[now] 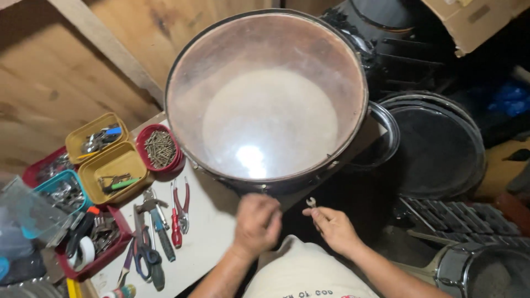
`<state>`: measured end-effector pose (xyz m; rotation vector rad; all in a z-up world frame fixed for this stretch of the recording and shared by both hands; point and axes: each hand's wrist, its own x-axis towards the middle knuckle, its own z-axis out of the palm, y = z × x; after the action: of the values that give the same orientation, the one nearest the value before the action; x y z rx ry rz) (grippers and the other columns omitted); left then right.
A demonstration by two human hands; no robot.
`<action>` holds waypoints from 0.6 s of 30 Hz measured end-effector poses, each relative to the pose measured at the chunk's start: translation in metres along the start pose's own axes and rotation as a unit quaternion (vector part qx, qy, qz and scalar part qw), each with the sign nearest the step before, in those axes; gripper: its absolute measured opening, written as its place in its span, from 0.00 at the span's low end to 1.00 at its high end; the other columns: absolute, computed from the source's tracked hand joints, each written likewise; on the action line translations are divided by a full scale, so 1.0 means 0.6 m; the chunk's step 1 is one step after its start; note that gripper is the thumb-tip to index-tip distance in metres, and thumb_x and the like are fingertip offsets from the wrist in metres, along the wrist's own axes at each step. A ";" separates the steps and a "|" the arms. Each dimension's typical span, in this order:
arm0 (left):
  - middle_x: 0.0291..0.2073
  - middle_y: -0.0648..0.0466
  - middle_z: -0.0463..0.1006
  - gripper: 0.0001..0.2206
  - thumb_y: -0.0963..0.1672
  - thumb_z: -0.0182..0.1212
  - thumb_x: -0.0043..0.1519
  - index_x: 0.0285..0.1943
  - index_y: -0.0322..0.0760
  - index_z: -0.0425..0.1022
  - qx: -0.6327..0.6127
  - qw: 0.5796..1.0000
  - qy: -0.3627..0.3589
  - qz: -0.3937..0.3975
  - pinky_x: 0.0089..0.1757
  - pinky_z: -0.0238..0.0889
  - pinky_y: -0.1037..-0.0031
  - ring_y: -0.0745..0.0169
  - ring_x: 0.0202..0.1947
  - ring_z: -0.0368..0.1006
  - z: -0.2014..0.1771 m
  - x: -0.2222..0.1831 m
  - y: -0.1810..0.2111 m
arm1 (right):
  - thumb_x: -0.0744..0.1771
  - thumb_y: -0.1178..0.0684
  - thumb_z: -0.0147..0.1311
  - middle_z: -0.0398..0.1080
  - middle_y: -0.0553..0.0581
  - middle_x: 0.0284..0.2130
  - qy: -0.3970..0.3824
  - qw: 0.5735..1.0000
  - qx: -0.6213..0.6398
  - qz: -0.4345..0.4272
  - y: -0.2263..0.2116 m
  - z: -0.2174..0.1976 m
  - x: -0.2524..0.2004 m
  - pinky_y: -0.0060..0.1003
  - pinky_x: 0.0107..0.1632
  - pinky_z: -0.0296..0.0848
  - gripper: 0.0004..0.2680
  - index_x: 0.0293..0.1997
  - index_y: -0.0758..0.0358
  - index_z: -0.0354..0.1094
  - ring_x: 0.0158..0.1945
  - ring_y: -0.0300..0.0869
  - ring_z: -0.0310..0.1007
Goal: Adjusting the tension rods on a drum shell using a small wrench
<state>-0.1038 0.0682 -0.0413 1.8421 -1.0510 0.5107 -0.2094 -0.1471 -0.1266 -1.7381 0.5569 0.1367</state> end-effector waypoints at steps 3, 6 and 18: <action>0.45 0.41 0.75 0.13 0.46 0.63 0.58 0.48 0.37 0.78 0.191 0.981 -0.006 0.009 0.46 0.61 0.53 0.41 0.44 0.70 -0.049 0.025 -0.075 | 0.70 0.42 0.46 0.64 0.44 0.20 0.096 0.992 -0.047 -0.066 -0.006 -0.003 0.030 0.32 0.32 0.64 0.15 0.44 0.53 0.83 0.25 0.34 0.62; 0.54 0.47 0.74 0.24 0.54 0.74 0.52 0.55 0.48 0.80 0.281 0.956 -0.059 -0.063 0.59 0.52 0.45 0.33 0.59 0.66 -0.087 0.032 -0.116 | 0.71 0.38 0.46 0.82 0.59 0.40 0.142 0.988 -0.036 -0.051 -0.065 -0.010 0.039 0.48 0.53 0.75 0.16 0.40 0.54 0.81 0.49 0.53 0.80; 0.27 0.55 0.67 0.18 0.56 0.68 0.57 0.36 0.43 0.76 0.266 0.963 -0.003 0.050 0.44 0.61 0.58 0.52 0.31 0.68 0.003 0.040 -0.127 | 0.69 0.35 0.58 0.73 0.67 0.22 0.272 0.960 -0.010 -0.057 -0.041 -0.072 0.165 0.49 0.33 0.69 0.19 0.35 0.66 0.78 0.28 0.53 0.73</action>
<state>-0.0271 0.0719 -0.0643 2.2595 -1.0841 0.9190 -0.1204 -0.2134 -0.1317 -1.8237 0.8505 -0.4335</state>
